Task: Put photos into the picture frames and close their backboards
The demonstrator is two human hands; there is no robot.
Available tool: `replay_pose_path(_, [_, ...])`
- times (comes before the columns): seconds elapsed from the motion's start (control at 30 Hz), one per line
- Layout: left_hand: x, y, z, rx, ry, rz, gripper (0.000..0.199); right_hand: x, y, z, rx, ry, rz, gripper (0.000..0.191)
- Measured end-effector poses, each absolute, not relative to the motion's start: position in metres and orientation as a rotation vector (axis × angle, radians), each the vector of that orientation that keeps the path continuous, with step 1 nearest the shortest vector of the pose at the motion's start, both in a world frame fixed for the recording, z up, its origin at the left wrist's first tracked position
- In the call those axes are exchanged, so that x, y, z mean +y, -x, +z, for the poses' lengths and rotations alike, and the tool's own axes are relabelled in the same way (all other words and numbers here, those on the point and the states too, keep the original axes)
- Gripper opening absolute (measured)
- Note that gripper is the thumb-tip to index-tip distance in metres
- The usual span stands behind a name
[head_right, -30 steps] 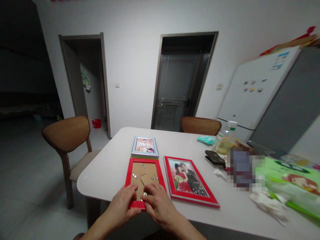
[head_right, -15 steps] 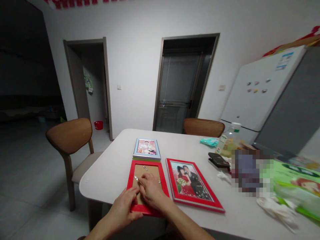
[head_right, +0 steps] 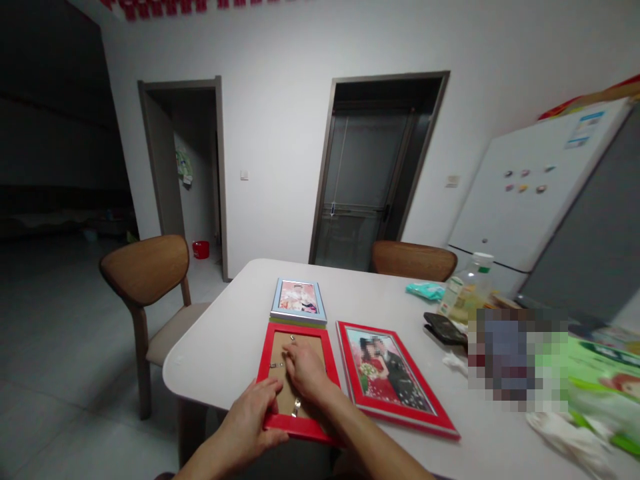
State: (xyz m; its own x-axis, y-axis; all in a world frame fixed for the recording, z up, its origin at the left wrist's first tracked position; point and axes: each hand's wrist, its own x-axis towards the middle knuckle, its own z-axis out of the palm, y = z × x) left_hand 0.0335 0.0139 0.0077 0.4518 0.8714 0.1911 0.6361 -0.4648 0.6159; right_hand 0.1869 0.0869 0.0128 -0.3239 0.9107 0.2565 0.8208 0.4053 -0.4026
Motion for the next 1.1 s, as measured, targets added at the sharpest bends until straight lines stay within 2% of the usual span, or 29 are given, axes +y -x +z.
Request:
replay_pose_path(0.1, [0.014,-0.034,0.007,1.264,-2.255,0.677,0.035,0.109,-0.190,0.007,-2.004,1.623,0.299,0.025])
replay_pose_path(0.3, [0.012,-0.035,0.009,1.304,-2.224,0.627,0.059,0.143,-0.191,-0.001,-1.847,1.807,0.384,0.028])
replay_pose_path(0.4, [0.010,-0.035,0.011,1.311,-2.234,0.611,0.064,0.151,-0.190,-0.002,-1.797,1.836,0.414,0.027])
replay_pose_path(0.53, [0.007,-0.034,0.015,1.360,-2.260,0.563,0.065,0.154,-0.195,0.000,-1.745,1.835,0.440,0.028])
replay_pose_path(0.67, [0.007,-0.045,0.015,1.387,-2.321,0.472,0.068,0.147,-0.205,0.005,-1.718,1.748,0.446,0.021])
replay_pose_path(0.87, [0.015,-0.069,0.000,1.256,-2.465,0.379,0.055,0.122,-0.232,0.016,-1.642,1.585,0.450,0.024])
replay_pose_path(0.97, [0.015,-0.064,0.005,1.284,-2.412,0.495,0.052,0.105,-0.252,0.019,-1.390,1.517,0.584,0.028])
replay_pose_path(1.1, [0.012,-0.059,0.032,1.231,-2.164,0.989,0.039,0.071,-0.245,0.012,-0.922,1.259,0.999,0.028])
